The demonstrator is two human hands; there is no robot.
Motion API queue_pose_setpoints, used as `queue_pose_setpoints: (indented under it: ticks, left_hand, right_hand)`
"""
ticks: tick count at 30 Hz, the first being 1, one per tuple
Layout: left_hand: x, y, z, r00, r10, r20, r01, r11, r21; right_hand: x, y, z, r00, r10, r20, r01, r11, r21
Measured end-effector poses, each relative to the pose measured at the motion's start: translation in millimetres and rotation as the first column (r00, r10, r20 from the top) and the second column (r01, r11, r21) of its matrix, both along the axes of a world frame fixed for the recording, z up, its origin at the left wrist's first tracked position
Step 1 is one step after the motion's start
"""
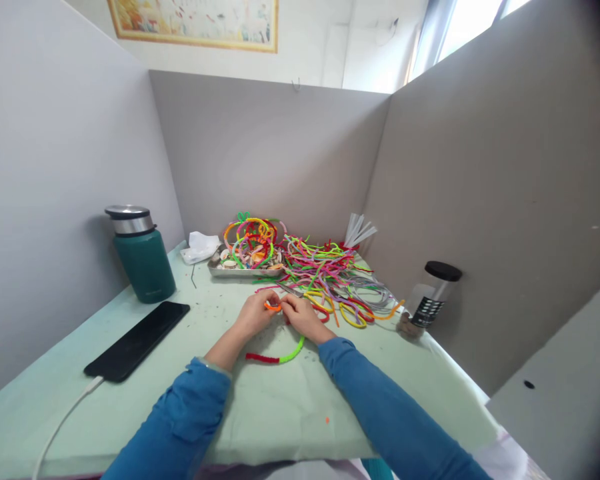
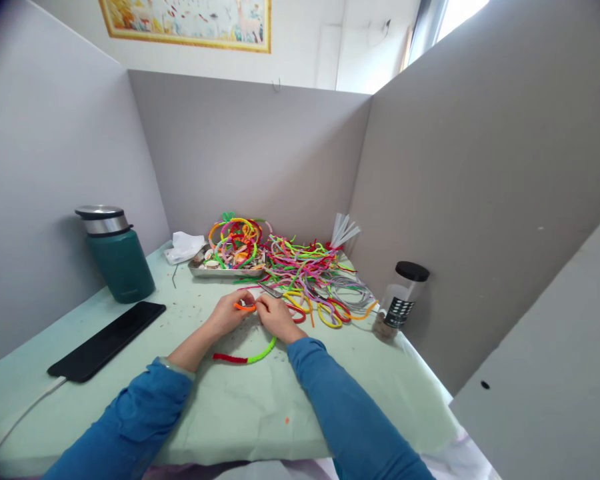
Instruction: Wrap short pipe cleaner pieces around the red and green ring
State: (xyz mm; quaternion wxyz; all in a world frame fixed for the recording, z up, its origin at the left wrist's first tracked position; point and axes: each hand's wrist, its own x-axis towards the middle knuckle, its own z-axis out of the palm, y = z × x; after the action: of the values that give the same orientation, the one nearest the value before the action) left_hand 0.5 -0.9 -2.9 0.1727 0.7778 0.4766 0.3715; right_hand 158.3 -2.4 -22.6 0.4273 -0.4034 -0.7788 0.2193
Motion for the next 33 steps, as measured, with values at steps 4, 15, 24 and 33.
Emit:
queue_pose_setpoints:
  ticks: [4, 15, 24, 33]
  left_hand:
    - [0, -1, -0.3, 1.0, 0.001, 0.024, 0.0, 0.999, -0.033]
    - [-1, 2, 2.4, 0.996, 0.082, 0.025, -0.079, 0.992, -0.103]
    - [-3, 11, -8.3, 0.989, 0.073, 0.129, -0.047, 0.98, -0.193]
    - [-4, 11, -11.7, 0.987, 0.117, 0.111, -0.078, 0.949, -0.304]
  right_hand:
    - [0, 0, 0.1, 1.0, 0.005, 0.001, -0.005, 1.0, -0.025]
    - [0, -2, 2.0, 0.999, -0.029, 0.026, 0.03, 0.999, -0.018]
    - [-1, -3, 2.0, 0.999, -0.027, 0.036, 0.028, 0.999, -0.023]
    - [-1, -4, 1.7, 0.998, -0.017, 0.052, 0.017, 1.0, -0.008]
